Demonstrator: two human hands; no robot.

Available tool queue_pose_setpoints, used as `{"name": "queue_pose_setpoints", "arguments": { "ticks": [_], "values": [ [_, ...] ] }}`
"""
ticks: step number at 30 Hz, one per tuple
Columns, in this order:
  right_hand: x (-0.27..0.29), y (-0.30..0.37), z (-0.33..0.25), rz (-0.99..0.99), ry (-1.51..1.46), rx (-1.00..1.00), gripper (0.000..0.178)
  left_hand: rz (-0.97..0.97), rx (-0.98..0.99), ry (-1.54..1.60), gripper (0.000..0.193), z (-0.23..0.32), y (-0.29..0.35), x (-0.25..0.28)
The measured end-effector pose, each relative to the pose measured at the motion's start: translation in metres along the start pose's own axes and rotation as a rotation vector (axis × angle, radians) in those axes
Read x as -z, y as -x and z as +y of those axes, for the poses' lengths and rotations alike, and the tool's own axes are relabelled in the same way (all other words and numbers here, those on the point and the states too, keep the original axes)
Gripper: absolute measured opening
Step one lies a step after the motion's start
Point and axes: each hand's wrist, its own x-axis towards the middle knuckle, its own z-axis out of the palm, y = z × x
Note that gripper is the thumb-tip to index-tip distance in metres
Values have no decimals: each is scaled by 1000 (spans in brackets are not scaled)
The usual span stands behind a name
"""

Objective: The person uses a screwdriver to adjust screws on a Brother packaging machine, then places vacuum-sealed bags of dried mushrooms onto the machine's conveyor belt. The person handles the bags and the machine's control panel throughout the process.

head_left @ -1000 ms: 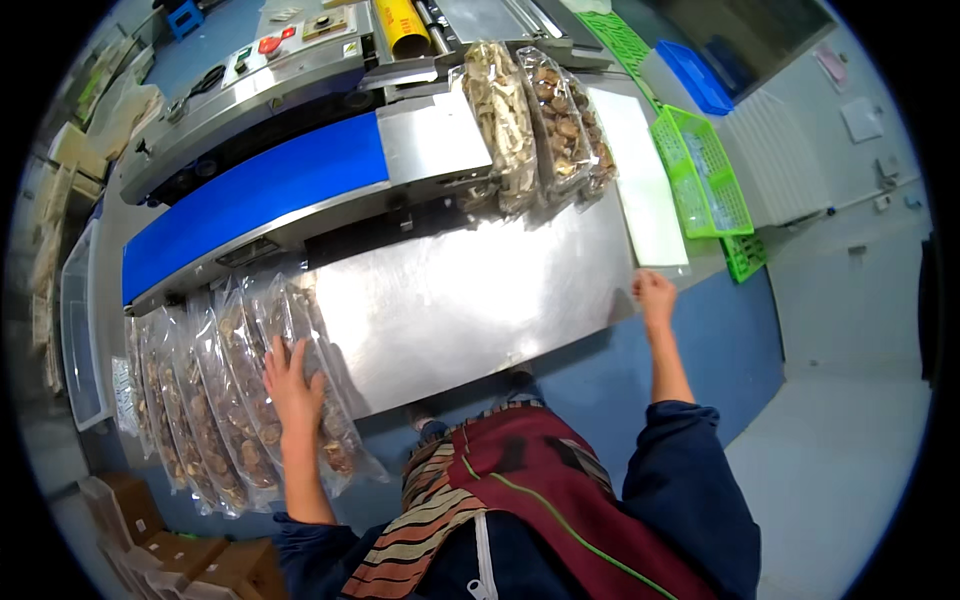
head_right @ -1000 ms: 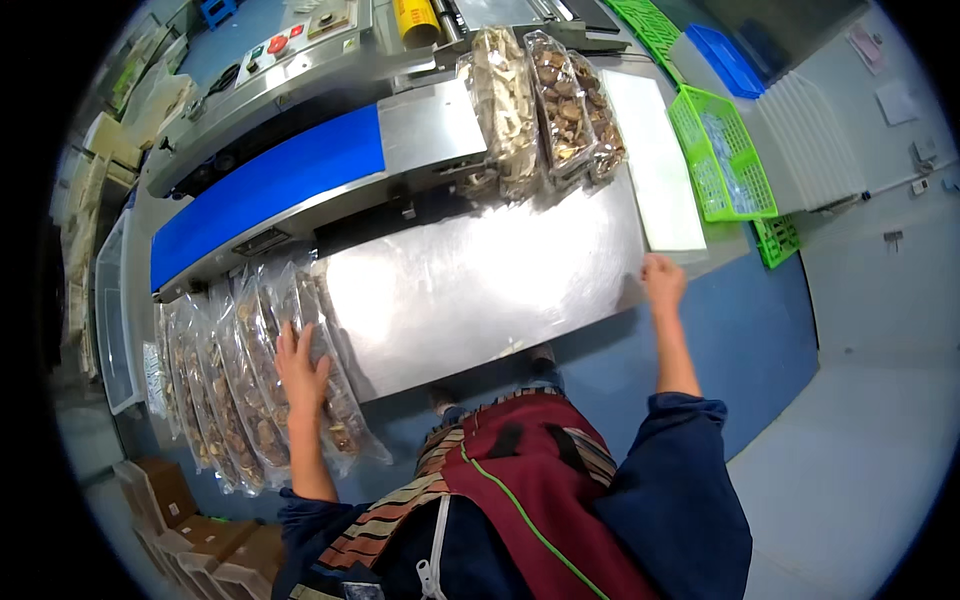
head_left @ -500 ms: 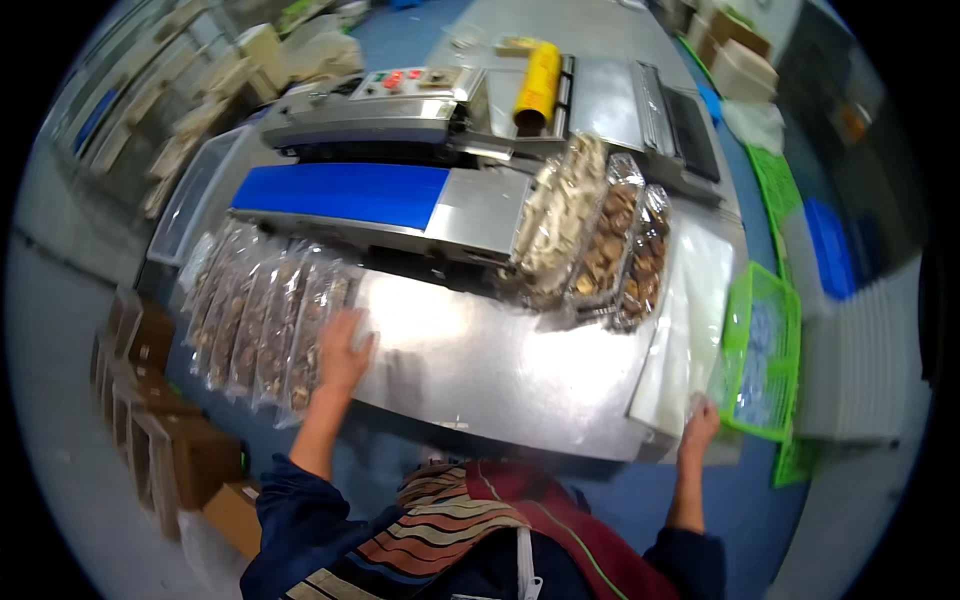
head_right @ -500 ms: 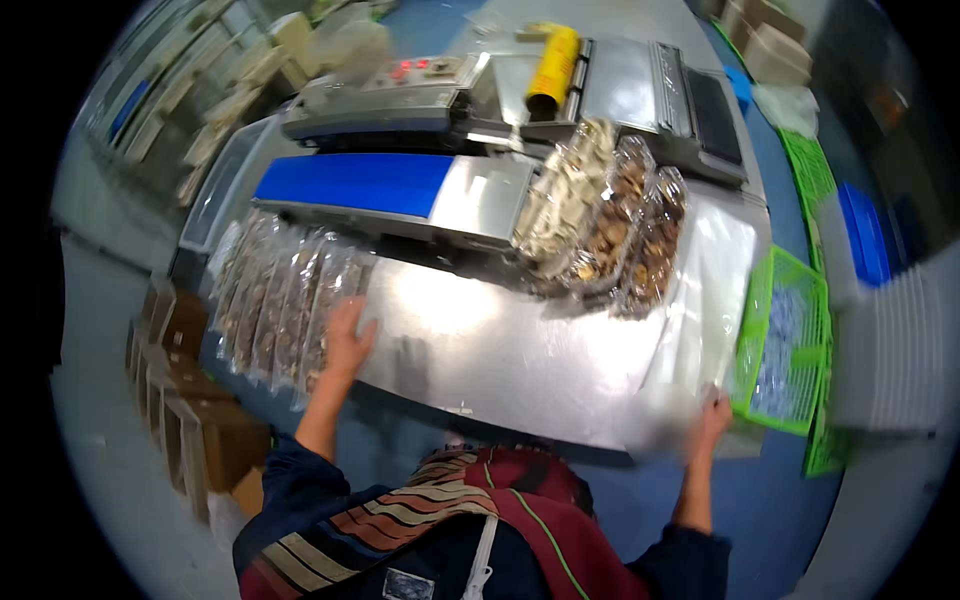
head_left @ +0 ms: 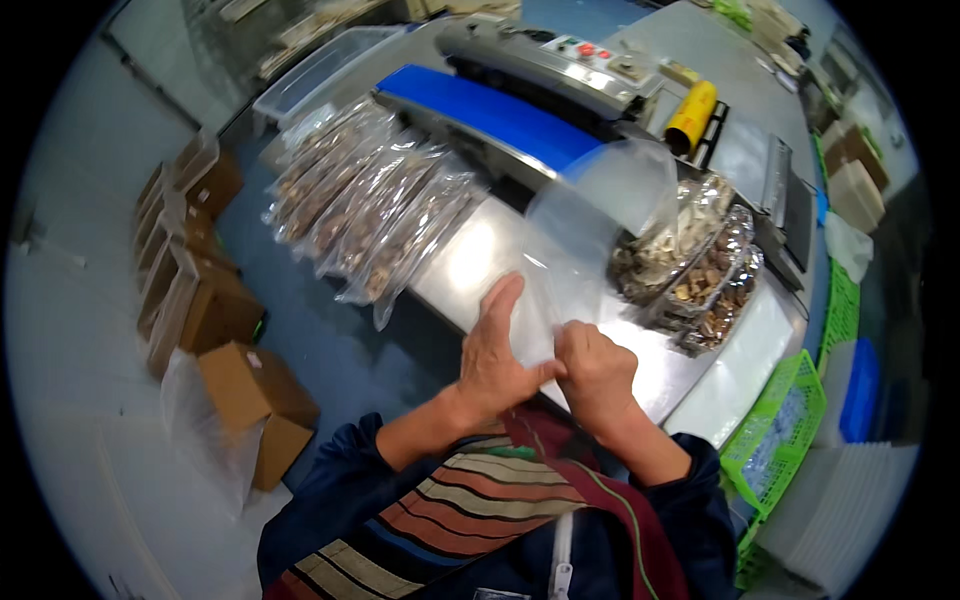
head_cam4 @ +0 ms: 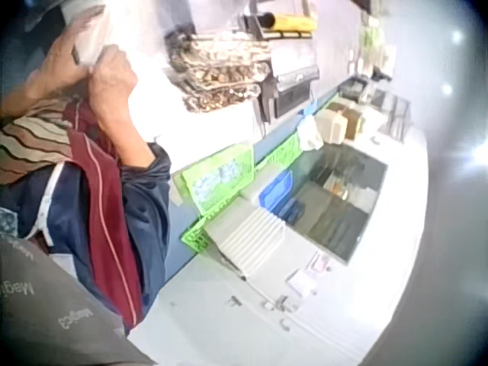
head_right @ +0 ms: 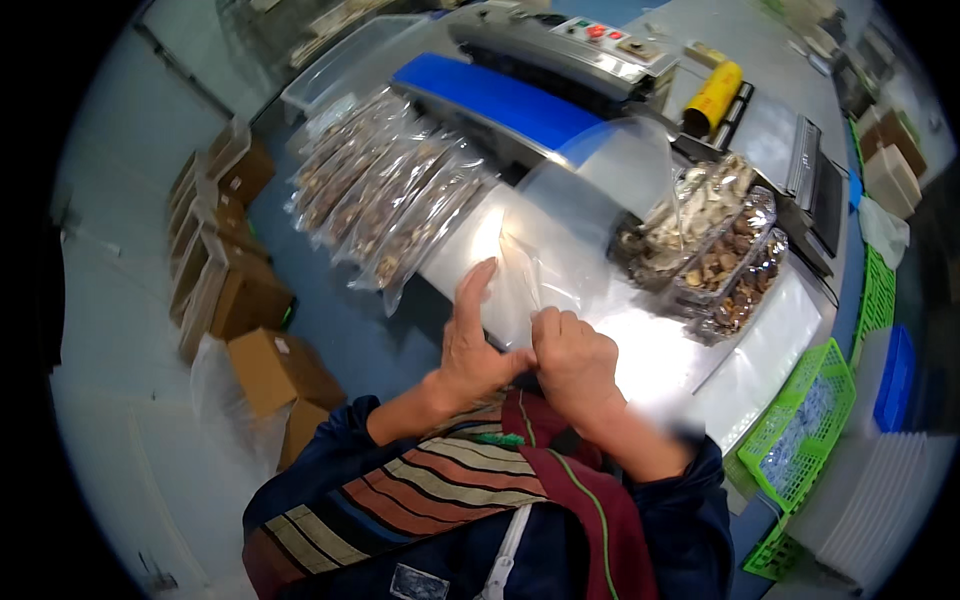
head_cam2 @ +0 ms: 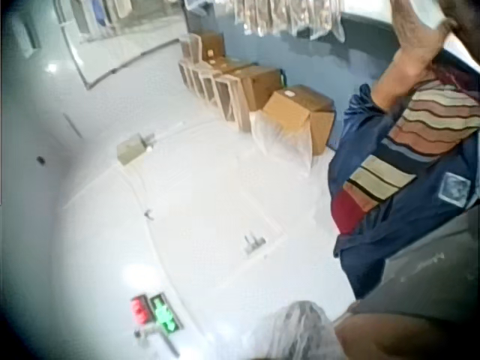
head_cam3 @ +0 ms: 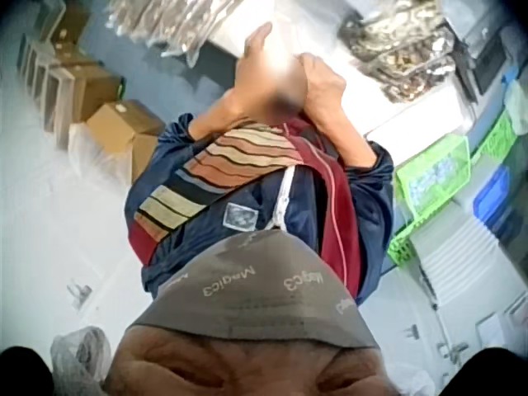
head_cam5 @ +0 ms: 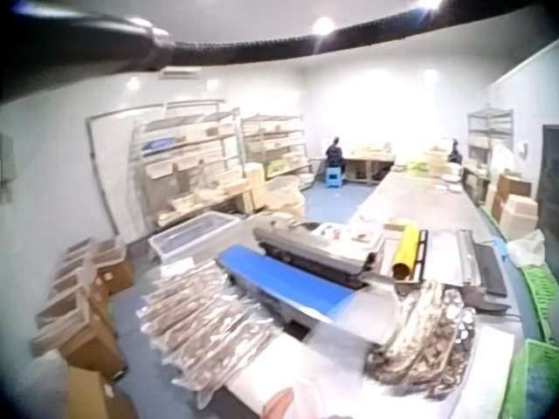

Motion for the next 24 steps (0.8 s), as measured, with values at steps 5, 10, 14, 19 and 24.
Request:
{"name": "queue_pose_setpoints", "arguments": {
  "ticks": [5,10,14,19,24],
  "values": [
    [-47,-2,-25,-406,66,190,13,-76,-42,-539,50,-43,32,36],
    [-104,32,-10,-408,-161,236,13,-246,233,-639,23,-91,63,26],
    [-80,42,-35,-280,-339,8,20,-224,309,-575,12,-103,80,0],
    [-126,75,-42,-313,-455,-235,47,-189,212,-382,8,-99,72,-14],
    [-211,30,25,-175,-217,-619,57,-259,-187,-212,30,-49,87,-23]
  ]
}}
